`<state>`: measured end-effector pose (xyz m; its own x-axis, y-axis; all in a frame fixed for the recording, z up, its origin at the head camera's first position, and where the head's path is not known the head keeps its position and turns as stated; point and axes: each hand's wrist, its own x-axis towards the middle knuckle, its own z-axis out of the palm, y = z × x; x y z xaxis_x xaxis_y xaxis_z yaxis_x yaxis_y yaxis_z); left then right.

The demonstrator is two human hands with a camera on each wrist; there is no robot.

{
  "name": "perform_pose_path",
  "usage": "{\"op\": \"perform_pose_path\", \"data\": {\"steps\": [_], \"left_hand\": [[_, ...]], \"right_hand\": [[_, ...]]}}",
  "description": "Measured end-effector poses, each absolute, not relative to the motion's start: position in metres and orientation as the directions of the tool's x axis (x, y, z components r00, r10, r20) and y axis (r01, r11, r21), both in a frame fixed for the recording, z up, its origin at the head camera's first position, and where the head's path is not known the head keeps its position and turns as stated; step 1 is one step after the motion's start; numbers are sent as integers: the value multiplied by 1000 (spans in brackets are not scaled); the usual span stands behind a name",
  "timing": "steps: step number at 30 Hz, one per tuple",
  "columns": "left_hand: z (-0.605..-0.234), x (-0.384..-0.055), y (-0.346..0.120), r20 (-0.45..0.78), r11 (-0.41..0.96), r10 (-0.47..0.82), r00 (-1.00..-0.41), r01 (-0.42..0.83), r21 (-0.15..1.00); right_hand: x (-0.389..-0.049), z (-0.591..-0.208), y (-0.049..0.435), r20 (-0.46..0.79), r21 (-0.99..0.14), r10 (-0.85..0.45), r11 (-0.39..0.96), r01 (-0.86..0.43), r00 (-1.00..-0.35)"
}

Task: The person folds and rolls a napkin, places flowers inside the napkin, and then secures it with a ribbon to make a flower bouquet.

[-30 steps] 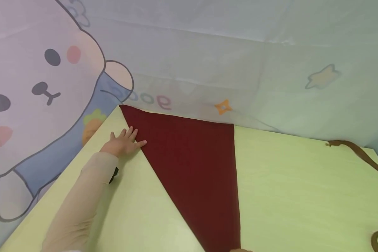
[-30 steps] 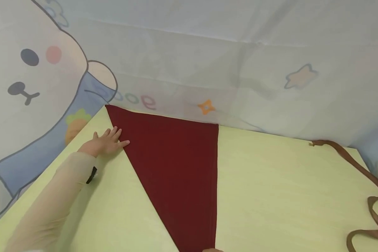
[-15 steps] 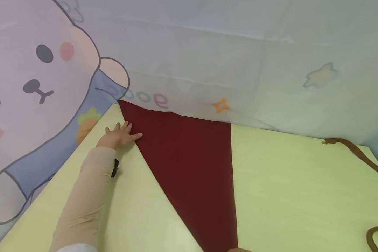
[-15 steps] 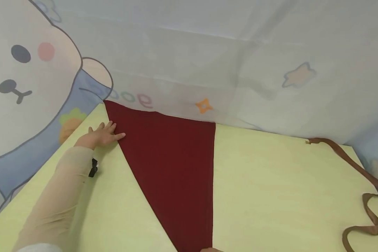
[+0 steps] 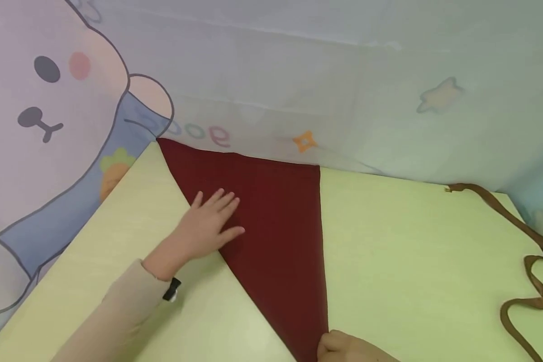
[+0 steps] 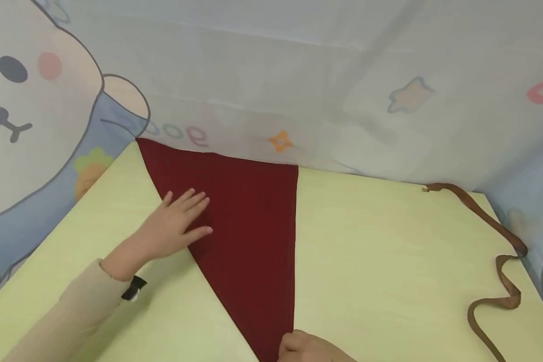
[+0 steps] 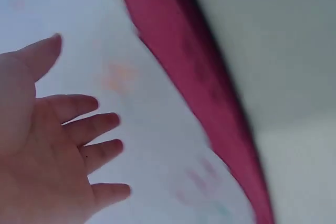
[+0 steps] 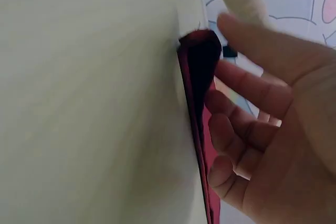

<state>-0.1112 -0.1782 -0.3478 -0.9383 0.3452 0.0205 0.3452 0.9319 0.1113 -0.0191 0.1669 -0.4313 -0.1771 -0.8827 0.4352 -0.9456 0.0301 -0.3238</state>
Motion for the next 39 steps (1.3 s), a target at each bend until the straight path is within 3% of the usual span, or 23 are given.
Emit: {"op": "perform_pose_path", "data": {"steps": [5,10,14,20,29,33,39], "left_hand": [[-352,-46,-117,92,831,532,-842,540,135],[-364,-3,-79,-8,718,680,-733,664,209],[-376,7,-64,-49,653,754,-656,737,175],[-388,11,-54,-28,600,797,-604,785,152],[-396,14,-45,30,503,862,-506,861,72],[-395,15,-39,-22,526,849,-529,838,144],[-390,16,-35,-71,629,760,-646,702,334]], "right_hand": [[-23,-428,176,362,-379,-917,20,-925,-168],[-21,-426,178,317,-386,-932,41,-921,-174],[-23,-424,177,322,-356,-932,43,-933,-166],[-25,-419,177,273,-395,-945,59,-917,-178],[-24,-409,175,101,-565,-944,206,-799,-314],[-26,-406,174,-3,-709,-921,276,-649,-388],[-33,-405,169,3,-800,-911,245,-547,-413]]}}
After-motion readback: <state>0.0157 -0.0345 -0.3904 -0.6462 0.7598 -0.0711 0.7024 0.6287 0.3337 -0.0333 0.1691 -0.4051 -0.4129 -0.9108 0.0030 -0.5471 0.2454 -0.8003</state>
